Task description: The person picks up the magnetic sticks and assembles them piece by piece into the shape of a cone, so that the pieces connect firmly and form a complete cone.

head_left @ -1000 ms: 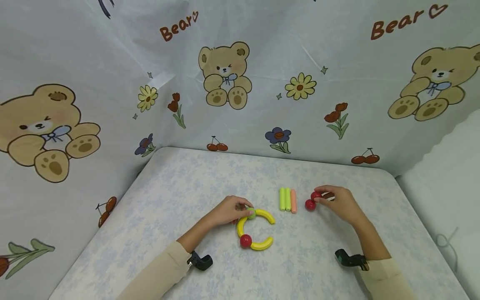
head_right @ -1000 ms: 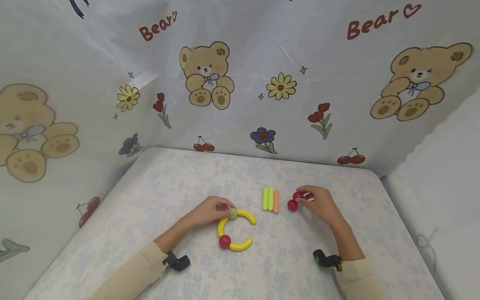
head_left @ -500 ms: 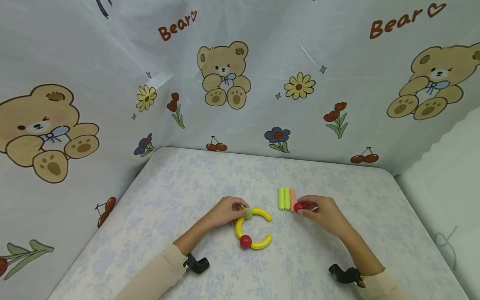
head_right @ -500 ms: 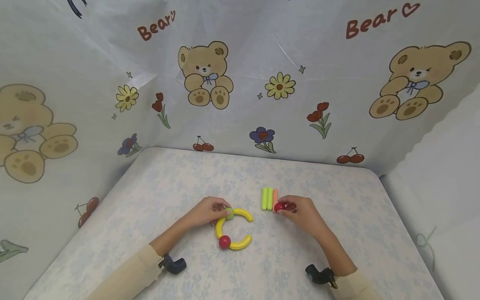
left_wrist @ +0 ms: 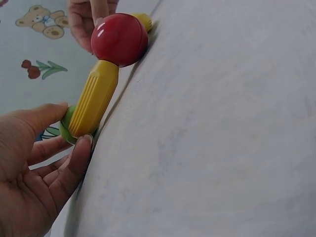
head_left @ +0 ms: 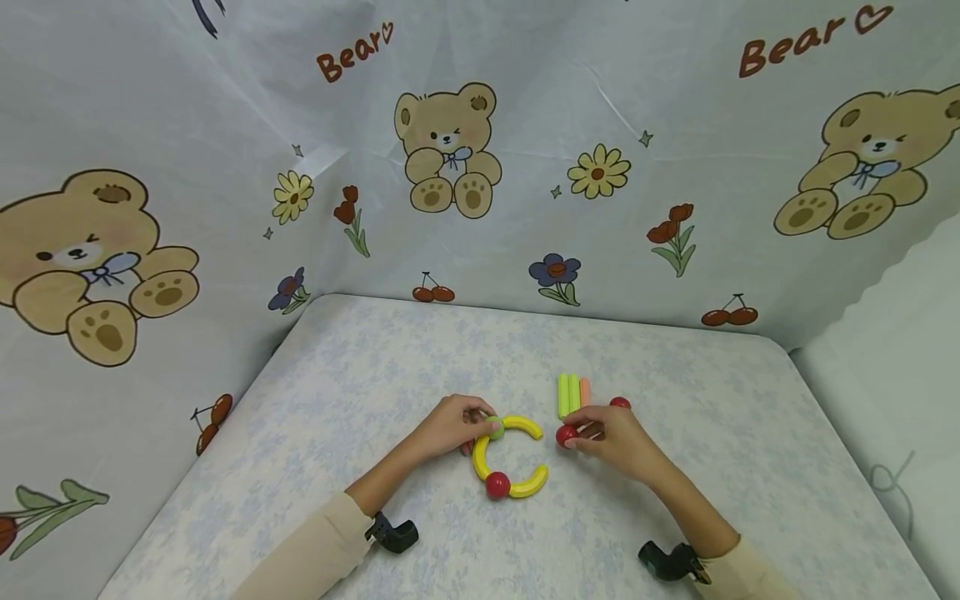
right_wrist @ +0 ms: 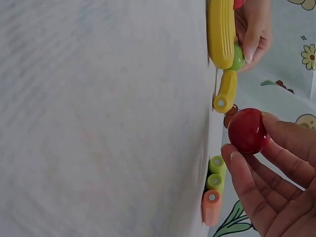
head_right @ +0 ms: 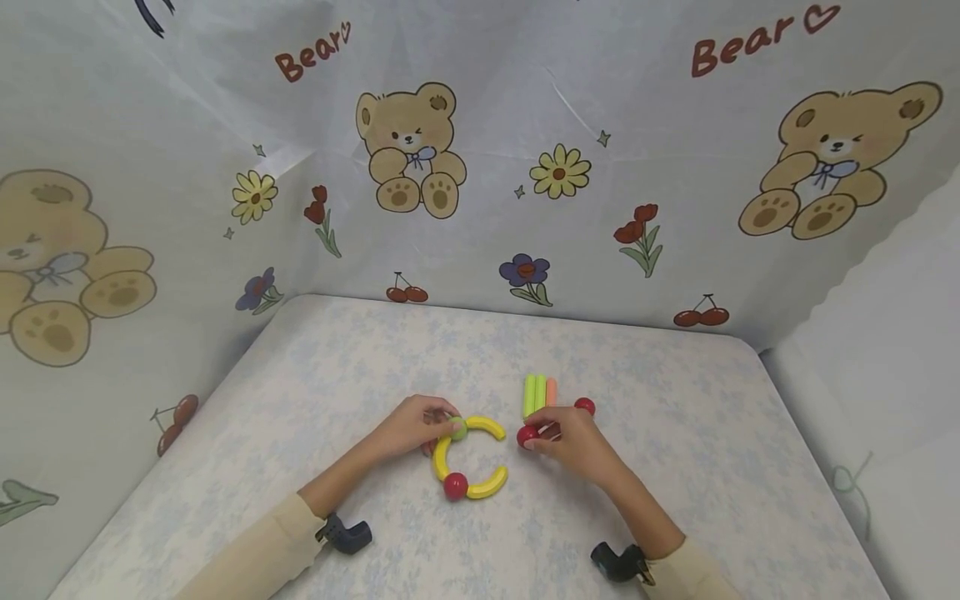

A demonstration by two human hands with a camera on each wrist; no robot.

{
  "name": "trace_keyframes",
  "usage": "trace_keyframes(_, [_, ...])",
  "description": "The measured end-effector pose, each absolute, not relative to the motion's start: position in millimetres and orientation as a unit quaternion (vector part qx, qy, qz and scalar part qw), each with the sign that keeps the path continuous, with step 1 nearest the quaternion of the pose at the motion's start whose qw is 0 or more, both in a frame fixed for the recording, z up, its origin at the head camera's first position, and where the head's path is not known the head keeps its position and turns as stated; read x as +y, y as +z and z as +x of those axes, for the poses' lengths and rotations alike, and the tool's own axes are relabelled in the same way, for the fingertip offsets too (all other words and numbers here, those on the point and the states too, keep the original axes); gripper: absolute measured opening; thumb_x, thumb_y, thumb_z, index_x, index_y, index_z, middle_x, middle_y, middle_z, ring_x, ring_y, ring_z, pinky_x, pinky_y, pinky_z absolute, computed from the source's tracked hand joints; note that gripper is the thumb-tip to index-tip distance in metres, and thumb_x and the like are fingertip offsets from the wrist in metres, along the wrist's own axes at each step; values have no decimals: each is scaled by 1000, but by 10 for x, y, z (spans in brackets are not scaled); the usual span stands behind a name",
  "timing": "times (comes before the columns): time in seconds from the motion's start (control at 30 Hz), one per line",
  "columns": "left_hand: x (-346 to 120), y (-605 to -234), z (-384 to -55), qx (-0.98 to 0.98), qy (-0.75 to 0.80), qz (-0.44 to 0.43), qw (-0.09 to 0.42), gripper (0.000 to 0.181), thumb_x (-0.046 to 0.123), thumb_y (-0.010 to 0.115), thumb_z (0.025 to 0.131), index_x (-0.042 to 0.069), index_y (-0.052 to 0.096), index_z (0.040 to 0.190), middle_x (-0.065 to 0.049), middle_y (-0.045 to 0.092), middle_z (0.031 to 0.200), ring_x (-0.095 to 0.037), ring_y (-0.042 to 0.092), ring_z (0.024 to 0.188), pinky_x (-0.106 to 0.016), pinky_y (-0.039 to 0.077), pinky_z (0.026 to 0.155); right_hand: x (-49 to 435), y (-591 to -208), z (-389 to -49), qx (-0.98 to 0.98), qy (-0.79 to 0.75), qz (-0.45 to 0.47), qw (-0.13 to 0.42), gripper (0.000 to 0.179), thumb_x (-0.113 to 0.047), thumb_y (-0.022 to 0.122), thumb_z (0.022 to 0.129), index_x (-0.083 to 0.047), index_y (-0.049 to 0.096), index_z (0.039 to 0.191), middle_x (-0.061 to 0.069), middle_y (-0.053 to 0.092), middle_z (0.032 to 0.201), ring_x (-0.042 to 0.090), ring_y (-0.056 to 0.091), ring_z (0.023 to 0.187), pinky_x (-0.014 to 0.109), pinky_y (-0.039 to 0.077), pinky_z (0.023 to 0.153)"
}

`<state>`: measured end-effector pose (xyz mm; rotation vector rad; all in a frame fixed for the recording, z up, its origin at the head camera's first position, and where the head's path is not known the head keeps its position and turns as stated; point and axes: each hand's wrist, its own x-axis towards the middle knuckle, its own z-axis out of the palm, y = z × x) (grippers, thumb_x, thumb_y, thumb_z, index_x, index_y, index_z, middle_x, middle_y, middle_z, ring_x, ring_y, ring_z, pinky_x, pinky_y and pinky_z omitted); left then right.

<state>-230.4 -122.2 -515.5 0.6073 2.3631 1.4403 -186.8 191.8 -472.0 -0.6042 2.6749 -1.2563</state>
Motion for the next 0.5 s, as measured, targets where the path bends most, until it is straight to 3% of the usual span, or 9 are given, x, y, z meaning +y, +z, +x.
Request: trace_keyframes(0.5, [-1217, -5143, -2271, 825, 507, 198, 152, 24, 34, 74, 95, 14, 73, 109, -4, 69, 80, -20, 63, 51, -35, 57, 51, 1715, -4798, -1894, 879, -420, -209, 89, 25, -12, 83, 85, -3, 75, 107, 3, 74, 97, 17, 70, 82, 24, 58, 67])
